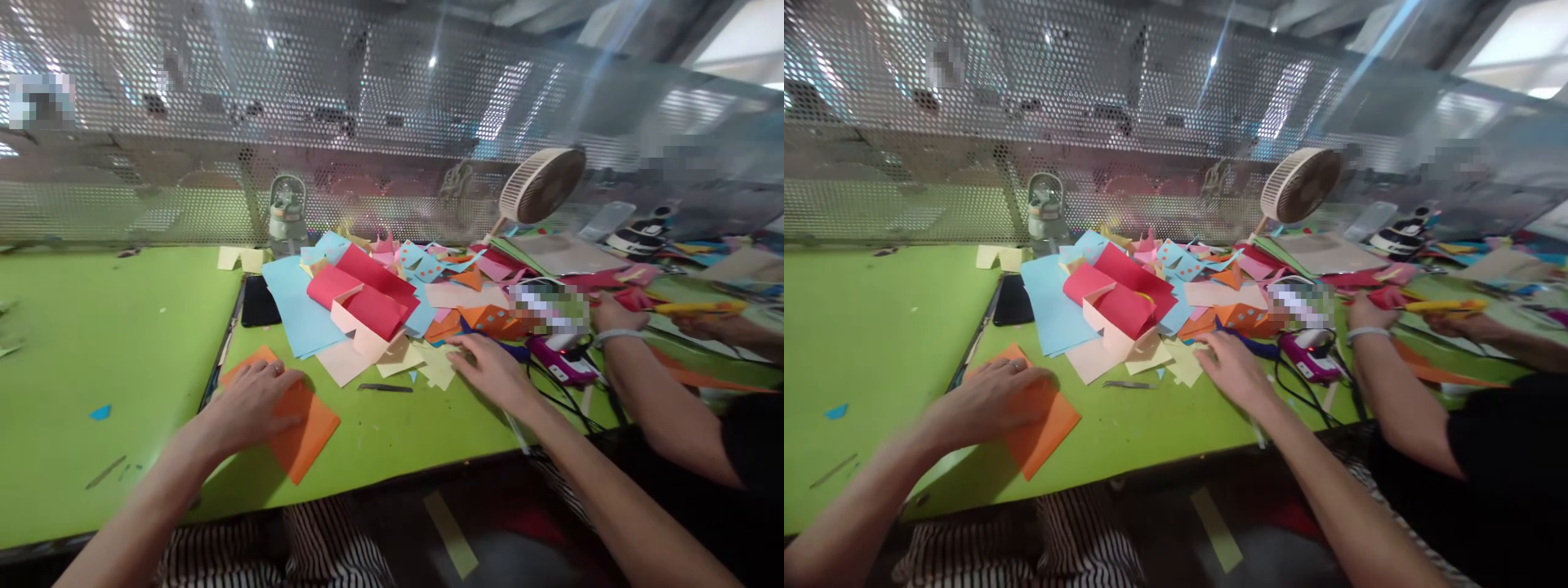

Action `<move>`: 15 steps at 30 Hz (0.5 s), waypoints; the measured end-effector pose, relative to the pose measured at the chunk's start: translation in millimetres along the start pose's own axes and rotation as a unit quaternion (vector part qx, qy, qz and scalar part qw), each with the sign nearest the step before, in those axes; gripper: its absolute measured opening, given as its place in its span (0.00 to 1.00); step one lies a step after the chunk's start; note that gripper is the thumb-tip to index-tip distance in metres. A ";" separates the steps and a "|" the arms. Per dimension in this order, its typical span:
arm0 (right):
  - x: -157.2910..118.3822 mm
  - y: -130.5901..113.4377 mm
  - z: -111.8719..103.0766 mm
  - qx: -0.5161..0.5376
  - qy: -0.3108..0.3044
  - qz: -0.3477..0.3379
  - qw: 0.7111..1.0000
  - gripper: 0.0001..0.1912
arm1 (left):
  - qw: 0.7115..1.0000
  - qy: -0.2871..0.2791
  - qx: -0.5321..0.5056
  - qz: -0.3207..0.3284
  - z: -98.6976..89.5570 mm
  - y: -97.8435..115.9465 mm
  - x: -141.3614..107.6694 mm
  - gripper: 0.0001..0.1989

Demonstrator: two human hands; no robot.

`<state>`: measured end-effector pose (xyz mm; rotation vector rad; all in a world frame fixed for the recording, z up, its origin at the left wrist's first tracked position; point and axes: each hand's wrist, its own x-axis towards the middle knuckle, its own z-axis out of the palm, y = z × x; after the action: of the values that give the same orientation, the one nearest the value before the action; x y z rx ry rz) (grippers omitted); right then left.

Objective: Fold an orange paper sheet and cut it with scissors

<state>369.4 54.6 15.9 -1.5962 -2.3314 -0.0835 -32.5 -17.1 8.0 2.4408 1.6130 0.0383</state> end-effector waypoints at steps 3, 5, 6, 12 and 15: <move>17.1 -26.4 13.3 0.026 -0.005 -0.028 0.999 0.18 | 1.000 0.001 -0.013 0.007 -4.2 2.2 1.5 0.20; 38.6 -37.6 20.1 0.033 -0.007 -0.036 0.999 0.19 | 0.999 -0.001 -0.028 0.015 -8.0 3.9 3.0 0.21; 51.5 -41.0 22.7 0.034 -0.008 -0.037 0.999 0.19 | 0.999 -0.010 -0.037 0.020 -10.0 4.6 3.6 0.21; 117.2 -49.6 28.7 0.041 -0.067 -0.069 0.995 0.17 | 0.998 -0.021 -0.064 0.001 -17.7 7.4 4.4 0.35; 127.8 -56.1 26.6 0.047 -0.100 -0.086 0.990 0.17 | 0.997 -0.014 -0.072 0.002 -16.8 7.5 3.0 0.32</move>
<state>270.0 154.3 34.6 -1.4135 -2.5808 0.1543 -26.9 -14.4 25.5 2.3260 1.5369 0.1166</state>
